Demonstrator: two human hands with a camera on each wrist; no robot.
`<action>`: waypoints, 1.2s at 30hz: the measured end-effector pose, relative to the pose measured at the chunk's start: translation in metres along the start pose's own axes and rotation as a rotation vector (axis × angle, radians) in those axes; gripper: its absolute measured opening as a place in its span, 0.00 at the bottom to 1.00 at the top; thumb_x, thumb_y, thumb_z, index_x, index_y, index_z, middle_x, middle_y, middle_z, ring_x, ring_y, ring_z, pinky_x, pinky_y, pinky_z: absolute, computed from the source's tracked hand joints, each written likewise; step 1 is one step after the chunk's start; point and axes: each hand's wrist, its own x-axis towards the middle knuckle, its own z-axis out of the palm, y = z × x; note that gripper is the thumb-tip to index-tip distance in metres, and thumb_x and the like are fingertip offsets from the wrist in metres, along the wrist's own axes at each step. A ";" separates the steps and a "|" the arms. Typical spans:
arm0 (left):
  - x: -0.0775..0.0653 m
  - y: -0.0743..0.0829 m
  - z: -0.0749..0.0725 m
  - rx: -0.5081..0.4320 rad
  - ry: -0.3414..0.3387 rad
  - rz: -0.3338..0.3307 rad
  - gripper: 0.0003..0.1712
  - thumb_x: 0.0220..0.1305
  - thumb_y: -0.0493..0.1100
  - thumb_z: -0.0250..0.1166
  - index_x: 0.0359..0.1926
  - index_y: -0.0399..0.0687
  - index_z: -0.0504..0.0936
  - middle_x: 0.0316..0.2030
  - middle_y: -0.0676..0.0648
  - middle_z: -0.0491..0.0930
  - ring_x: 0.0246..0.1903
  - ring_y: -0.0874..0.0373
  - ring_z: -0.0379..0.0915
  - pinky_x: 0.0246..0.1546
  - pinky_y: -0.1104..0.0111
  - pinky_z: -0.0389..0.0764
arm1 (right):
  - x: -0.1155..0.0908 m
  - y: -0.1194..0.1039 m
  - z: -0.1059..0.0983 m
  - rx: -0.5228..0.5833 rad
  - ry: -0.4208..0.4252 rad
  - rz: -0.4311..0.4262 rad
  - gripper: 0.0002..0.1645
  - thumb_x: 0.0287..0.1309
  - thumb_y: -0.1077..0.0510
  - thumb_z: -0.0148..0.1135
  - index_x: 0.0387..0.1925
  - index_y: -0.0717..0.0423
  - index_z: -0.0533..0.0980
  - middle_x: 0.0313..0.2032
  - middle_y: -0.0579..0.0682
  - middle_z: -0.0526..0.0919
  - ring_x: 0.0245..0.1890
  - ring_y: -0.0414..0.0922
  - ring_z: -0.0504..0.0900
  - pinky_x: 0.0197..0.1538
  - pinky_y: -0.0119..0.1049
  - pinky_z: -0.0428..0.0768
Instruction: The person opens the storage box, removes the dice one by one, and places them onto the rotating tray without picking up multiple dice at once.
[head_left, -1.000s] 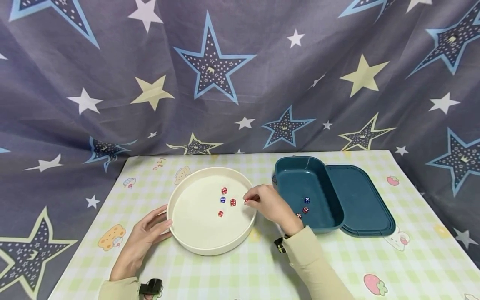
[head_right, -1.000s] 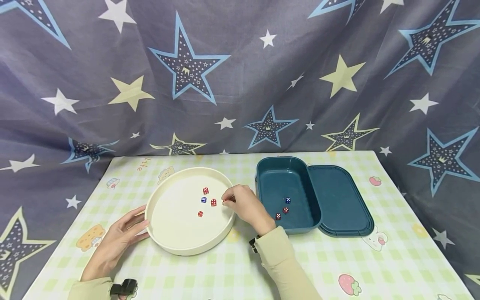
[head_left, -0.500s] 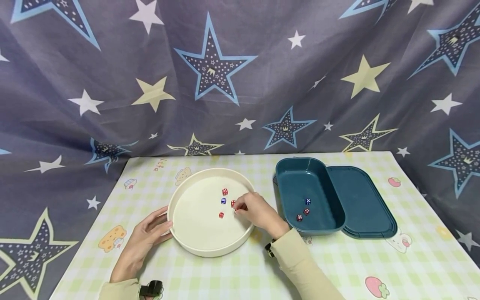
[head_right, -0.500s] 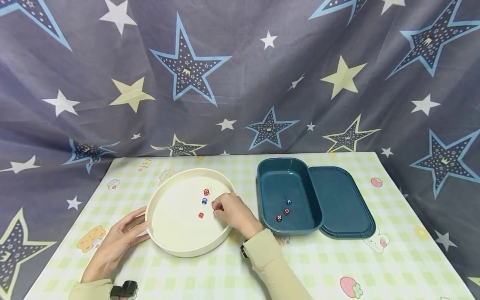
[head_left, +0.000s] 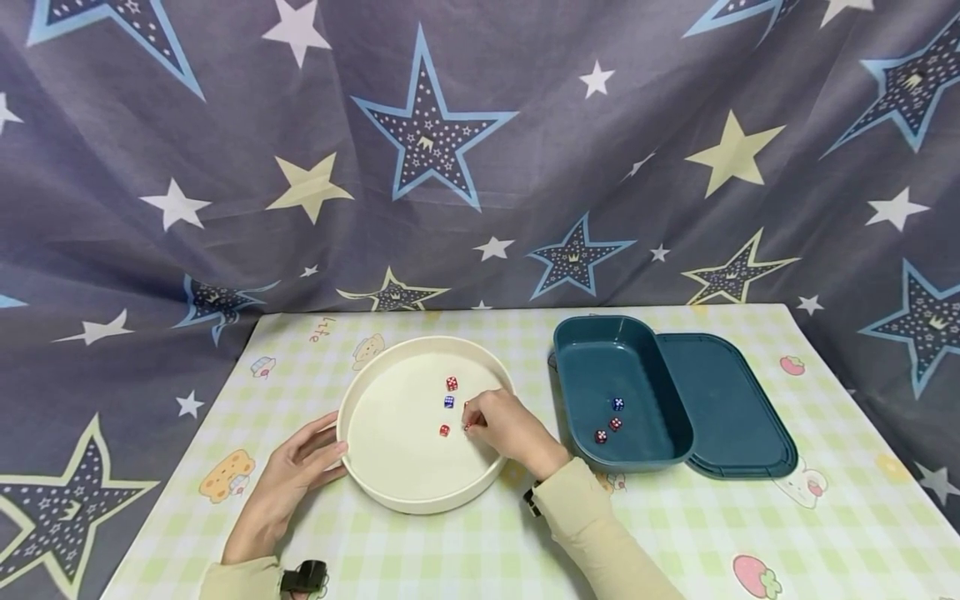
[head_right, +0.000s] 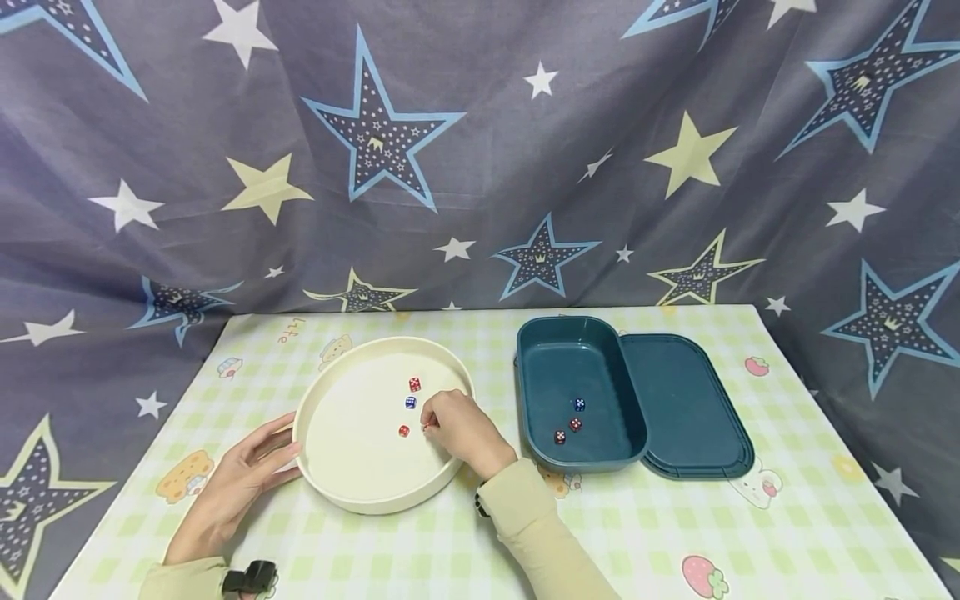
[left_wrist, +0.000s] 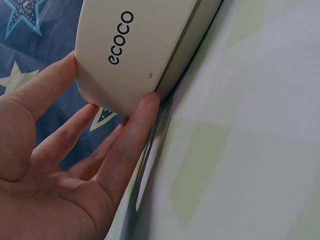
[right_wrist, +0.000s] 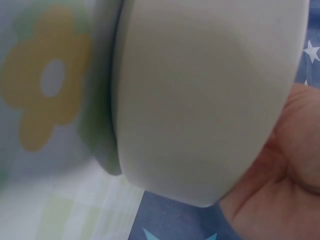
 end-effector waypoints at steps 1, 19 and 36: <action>0.000 0.000 0.000 0.003 -0.001 0.001 0.38 0.68 0.44 0.66 0.75 0.45 0.60 0.65 0.39 0.67 0.51 0.65 0.80 0.52 0.65 0.86 | 0.000 0.000 0.000 -0.001 -0.002 0.003 0.05 0.56 0.69 0.69 0.28 0.58 0.84 0.29 0.48 0.85 0.30 0.37 0.78 0.36 0.26 0.80; -0.001 -0.003 -0.002 0.018 -0.011 0.000 0.39 0.69 0.45 0.65 0.76 0.48 0.59 0.69 0.35 0.62 0.52 0.64 0.79 0.52 0.65 0.86 | -0.012 0.001 -0.017 0.069 -0.005 0.016 0.05 0.61 0.64 0.67 0.39 0.60 0.85 0.36 0.50 0.86 0.36 0.41 0.82 0.40 0.31 0.83; 0.001 -0.003 0.000 -0.005 -0.003 0.011 0.38 0.68 0.43 0.65 0.75 0.46 0.60 0.64 0.42 0.69 0.51 0.63 0.80 0.52 0.65 0.86 | -0.033 0.013 -0.049 0.051 0.095 -0.014 0.07 0.61 0.61 0.68 0.40 0.59 0.85 0.38 0.48 0.85 0.36 0.41 0.83 0.39 0.29 0.84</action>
